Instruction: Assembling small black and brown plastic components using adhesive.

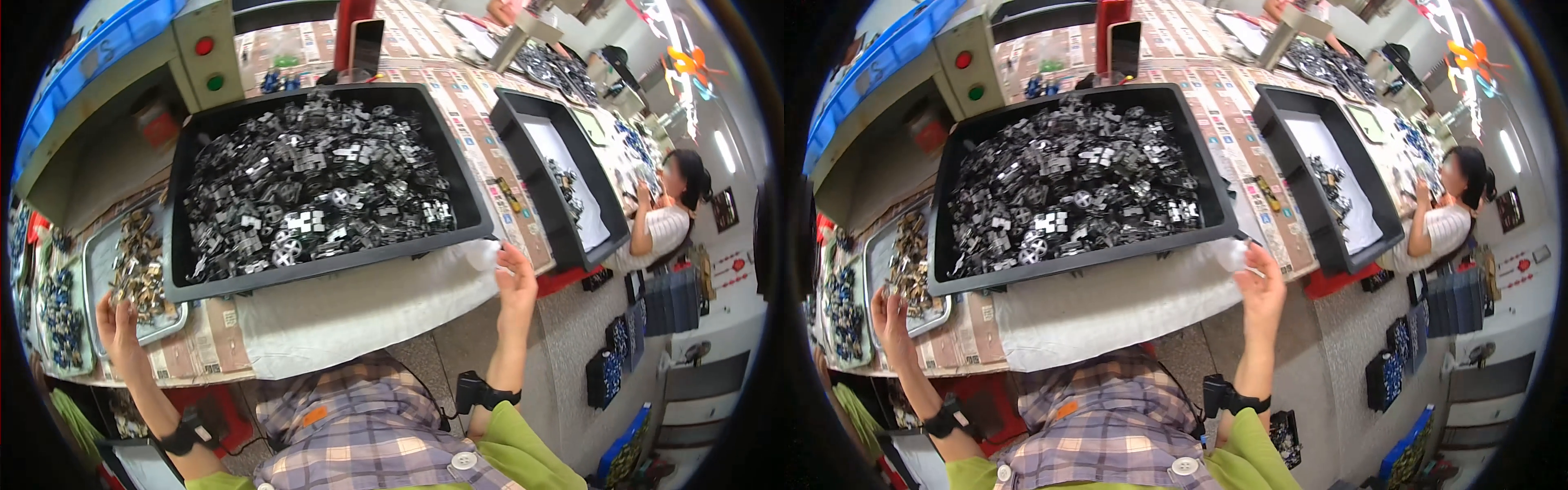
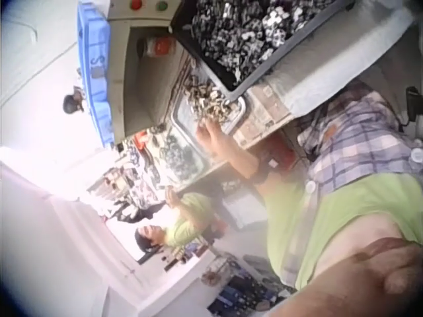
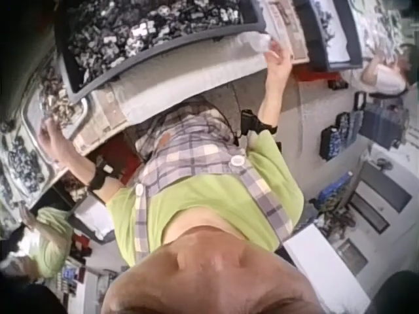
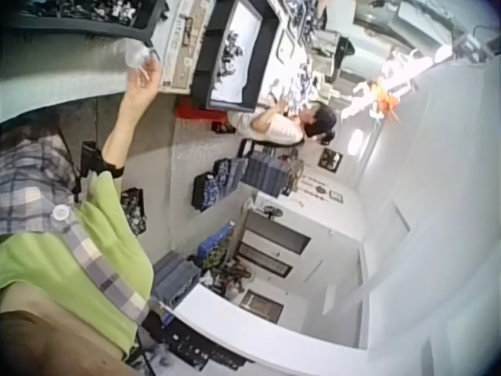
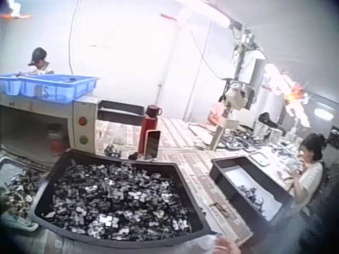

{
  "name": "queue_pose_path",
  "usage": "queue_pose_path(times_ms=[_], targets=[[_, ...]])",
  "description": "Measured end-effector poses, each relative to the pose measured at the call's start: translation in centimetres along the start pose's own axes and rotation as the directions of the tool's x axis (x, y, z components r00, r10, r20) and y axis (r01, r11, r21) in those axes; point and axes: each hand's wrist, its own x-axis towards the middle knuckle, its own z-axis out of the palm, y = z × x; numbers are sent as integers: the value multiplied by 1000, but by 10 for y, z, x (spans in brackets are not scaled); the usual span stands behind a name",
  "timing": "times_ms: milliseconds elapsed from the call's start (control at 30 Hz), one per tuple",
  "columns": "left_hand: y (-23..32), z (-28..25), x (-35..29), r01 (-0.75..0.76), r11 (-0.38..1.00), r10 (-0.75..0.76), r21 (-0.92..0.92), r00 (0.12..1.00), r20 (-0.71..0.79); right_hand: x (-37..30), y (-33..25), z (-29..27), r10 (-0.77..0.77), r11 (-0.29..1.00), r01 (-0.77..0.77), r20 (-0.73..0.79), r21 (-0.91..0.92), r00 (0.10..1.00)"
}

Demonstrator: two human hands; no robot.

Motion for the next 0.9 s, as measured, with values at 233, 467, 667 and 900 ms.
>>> queue_pose_path(times_ms=[233,467,667,900], targets=[[28,60,-70,108,988,-74,-113,960,271,12,27,2,-79,913,15,-140,-408,987],[13,109,-121,475,880,-388,-6,727,566,2,21,19,15,991,-33,-144,-128,990],[6,144,-123,543,839,-349,37,484,802,-46,-43,60,26,993,-66,368,97,930],[2,161,-134,542,839,-339,56,438,832,-60,-62,97,-27,978,-107,618,179,786]])
